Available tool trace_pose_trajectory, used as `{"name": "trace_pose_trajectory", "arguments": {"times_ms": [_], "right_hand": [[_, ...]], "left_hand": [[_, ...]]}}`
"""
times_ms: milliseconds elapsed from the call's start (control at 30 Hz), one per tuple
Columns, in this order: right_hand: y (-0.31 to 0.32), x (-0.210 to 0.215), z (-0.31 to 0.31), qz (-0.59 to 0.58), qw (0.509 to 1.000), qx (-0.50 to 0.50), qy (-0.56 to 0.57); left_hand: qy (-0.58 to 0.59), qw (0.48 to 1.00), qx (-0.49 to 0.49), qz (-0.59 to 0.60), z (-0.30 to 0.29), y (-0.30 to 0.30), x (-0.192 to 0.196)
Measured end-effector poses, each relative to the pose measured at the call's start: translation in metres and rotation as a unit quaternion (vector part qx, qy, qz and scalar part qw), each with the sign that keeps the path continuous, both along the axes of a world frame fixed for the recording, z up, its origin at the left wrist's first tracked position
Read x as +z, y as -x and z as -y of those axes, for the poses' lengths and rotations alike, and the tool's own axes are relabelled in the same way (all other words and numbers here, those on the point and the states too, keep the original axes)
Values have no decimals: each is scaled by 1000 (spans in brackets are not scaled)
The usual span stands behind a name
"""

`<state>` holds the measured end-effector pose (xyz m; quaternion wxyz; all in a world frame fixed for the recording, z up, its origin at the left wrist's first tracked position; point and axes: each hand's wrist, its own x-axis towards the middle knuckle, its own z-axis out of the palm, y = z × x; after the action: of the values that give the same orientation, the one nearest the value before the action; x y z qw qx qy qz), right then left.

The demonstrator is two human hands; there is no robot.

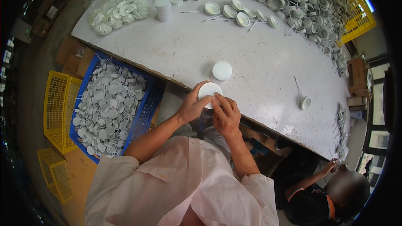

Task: The person assembles lamps by taking lamp bases from a blue crate, attaching circular covers from a stack on the table onto each base by hand, and placing the assembled lamps onto the table.

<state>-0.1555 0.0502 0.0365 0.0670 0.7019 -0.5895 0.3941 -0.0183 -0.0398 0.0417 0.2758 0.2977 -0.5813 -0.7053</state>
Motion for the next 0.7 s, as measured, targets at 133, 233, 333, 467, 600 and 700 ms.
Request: {"name": "trace_pose_trajectory", "arguments": {"times_ms": [133, 233, 333, 467, 600, 700], "right_hand": [[0, -2, 1, -6, 1000, 4, 8], [-1, 3, -1, -14, 1000, 2, 5], [0, 4, -3, -12, 1000, 2, 26], [-1, 2, -6, -23, 999, -9, 37], [-2, 4, -10, -20, 999, -13, 41], [-2, 5, -11, -22, 999, -15, 42]], "left_hand": [[16, 1000, -3, 11, -1, 0, -1], [19, 1000, -1, -3, -2, 0, -2], [-6, 999, -10, -47, -2, 0, -4], [-53, 996, -13, -65, -2, 0, -5], [-30, 999, -8, -43, -4, 0, 0], [-8, 999, -1, -43, -6, 0, 0]]}}
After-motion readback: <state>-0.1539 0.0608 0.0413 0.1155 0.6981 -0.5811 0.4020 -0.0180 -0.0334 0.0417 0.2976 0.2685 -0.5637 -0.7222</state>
